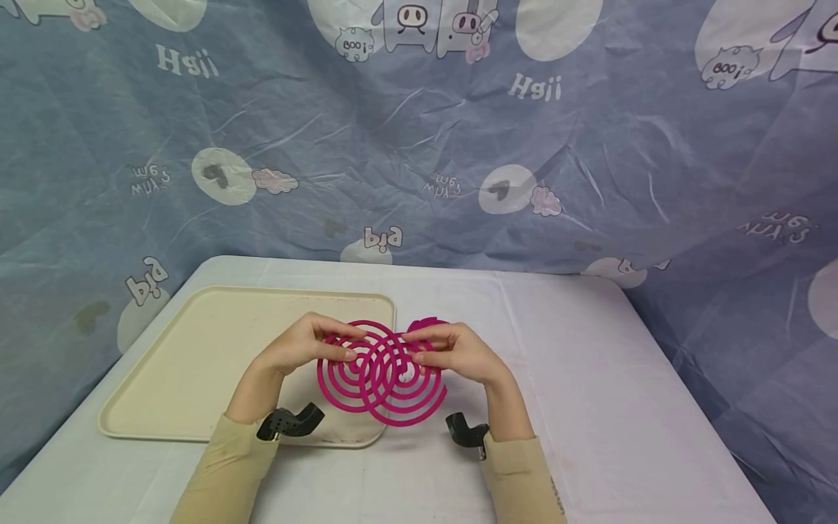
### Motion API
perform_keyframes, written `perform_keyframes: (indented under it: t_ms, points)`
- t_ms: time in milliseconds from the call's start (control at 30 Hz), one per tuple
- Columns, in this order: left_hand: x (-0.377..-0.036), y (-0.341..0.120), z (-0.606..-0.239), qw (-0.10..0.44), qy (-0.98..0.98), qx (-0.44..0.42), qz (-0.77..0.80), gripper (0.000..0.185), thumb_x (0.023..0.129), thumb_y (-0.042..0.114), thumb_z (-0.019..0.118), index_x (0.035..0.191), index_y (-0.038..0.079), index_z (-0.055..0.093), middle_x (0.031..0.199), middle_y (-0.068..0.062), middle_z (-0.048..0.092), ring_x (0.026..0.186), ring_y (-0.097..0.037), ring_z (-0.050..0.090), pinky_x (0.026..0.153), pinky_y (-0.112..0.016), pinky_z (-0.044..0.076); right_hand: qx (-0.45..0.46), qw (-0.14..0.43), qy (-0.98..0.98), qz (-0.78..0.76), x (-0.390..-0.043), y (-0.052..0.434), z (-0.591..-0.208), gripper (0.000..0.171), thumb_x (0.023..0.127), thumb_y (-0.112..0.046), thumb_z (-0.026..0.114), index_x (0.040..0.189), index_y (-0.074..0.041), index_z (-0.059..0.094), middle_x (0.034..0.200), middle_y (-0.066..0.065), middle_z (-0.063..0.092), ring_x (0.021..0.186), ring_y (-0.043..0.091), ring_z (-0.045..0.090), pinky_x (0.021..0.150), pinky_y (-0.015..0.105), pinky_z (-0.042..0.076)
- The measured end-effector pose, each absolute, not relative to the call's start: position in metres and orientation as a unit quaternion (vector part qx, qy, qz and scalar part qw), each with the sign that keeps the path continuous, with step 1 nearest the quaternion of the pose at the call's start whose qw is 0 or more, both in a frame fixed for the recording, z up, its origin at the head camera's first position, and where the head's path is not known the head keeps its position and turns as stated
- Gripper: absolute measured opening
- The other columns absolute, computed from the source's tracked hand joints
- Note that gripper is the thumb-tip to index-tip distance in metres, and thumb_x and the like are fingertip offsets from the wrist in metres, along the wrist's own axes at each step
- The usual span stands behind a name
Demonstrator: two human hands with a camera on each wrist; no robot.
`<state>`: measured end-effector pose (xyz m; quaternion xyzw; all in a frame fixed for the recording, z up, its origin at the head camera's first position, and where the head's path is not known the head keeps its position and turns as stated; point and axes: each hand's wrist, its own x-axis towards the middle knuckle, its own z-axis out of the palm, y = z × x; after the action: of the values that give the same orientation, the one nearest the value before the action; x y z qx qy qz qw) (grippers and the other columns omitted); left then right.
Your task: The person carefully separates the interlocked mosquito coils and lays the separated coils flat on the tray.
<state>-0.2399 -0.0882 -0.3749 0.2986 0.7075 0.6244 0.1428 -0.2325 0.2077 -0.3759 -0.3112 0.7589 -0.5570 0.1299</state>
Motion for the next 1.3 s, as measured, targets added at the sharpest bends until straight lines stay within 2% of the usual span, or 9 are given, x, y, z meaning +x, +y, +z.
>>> perform_keyframes:
  t_ms: [100,333,433,733,933,1067,1167,1300]
  points:
    - [-0.24,-0.089,-0.374,0.128,0.708,0.291,0.631,0.036,0.078,-0.002,0.072,0.112,-0.01,0.063,0.101,-0.025,0.066,0.072,-0.01,0.065,0.064,-0.027,0.056,-0.307,0.117,0.757,-0.565,-0.232,0.207,-0.375,0.036,0.085,-0.001,0.066,0.119,0.01,0.058,0.094,0.013,0.07,0.075,0.016,0.067,0.065,0.031,0.056]
    - [-0.239,-0.085,-0.372,0.106,0.706,0.266,0.647,0.037,0.078,-0.002,0.072,0.114,-0.006,0.064,0.094,-0.009,0.07,0.069,-0.009,0.065,0.065,-0.026,0.055,-0.295,0.087,0.756,-0.577,-0.23,0.204,-0.37,0.038,0.085,-0.002,0.066,0.121,0.008,0.058,0.095,0.016,0.07,0.069,0.019,0.067,0.061,0.032,0.056]
    - [-0.238,-0.083,-0.371,0.088,0.705,0.259,0.655,0.036,0.078,-0.001,0.072,0.114,-0.005,0.064,0.09,-0.008,0.07,0.066,-0.01,0.063,0.062,-0.025,0.055,-0.281,0.067,0.764,-0.577,-0.229,0.204,-0.369,0.037,0.085,-0.002,0.066,0.121,0.007,0.059,0.093,0.014,0.07,0.067,0.019,0.066,0.059,0.031,0.056]
    - [-0.238,-0.078,-0.372,0.043,0.692,0.238,0.68,0.037,0.078,0.001,0.074,0.114,-0.002,0.066,0.1,-0.014,0.069,0.063,-0.007,0.055,0.059,-0.02,0.052,-0.247,0.031,0.758,-0.603,-0.227,0.2,-0.366,0.037,0.085,-0.003,0.067,0.119,0.007,0.06,0.094,0.013,0.07,0.07,0.017,0.066,0.061,0.03,0.056]
    - [-0.239,-0.084,-0.373,0.077,0.694,0.257,0.668,0.037,0.078,-0.002,0.072,0.114,-0.005,0.064,0.095,-0.012,0.07,0.067,-0.01,0.062,0.062,-0.024,0.054,-0.257,0.049,0.762,-0.592,-0.226,0.201,-0.367,0.036,0.085,-0.003,0.067,0.119,0.007,0.06,0.092,0.011,0.071,0.069,0.02,0.066,0.06,0.03,0.056]
    - [-0.239,-0.088,-0.373,0.113,0.694,0.291,0.649,0.036,0.078,-0.002,0.072,0.113,-0.007,0.064,0.094,-0.018,0.069,0.067,-0.011,0.064,0.061,-0.025,0.055,-0.285,0.082,0.762,-0.575,-0.225,0.205,-0.367,0.035,0.085,-0.002,0.067,0.118,0.007,0.061,0.092,0.009,0.071,0.072,0.025,0.067,0.063,0.032,0.056]
    - [-0.239,-0.089,-0.373,0.133,0.694,0.314,0.634,0.035,0.079,-0.002,0.071,0.113,-0.008,0.063,0.1,-0.02,0.068,0.068,-0.011,0.064,0.061,-0.025,0.054,-0.302,0.102,0.757,-0.57,-0.225,0.207,-0.367,0.034,0.085,-0.001,0.066,0.118,0.008,0.061,0.092,0.009,0.071,0.075,0.022,0.068,0.067,0.033,0.056]
    - [-0.238,-0.09,-0.374,0.144,0.699,0.326,0.62,0.034,0.079,-0.001,0.072,0.112,-0.008,0.065,0.103,-0.018,0.068,0.071,-0.011,0.064,0.064,-0.026,0.055,-0.318,0.116,0.756,-0.56,-0.225,0.208,-0.367,0.034,0.085,-0.001,0.066,0.116,0.01,0.06,0.089,0.015,0.07,0.072,0.016,0.066,0.067,0.033,0.056]
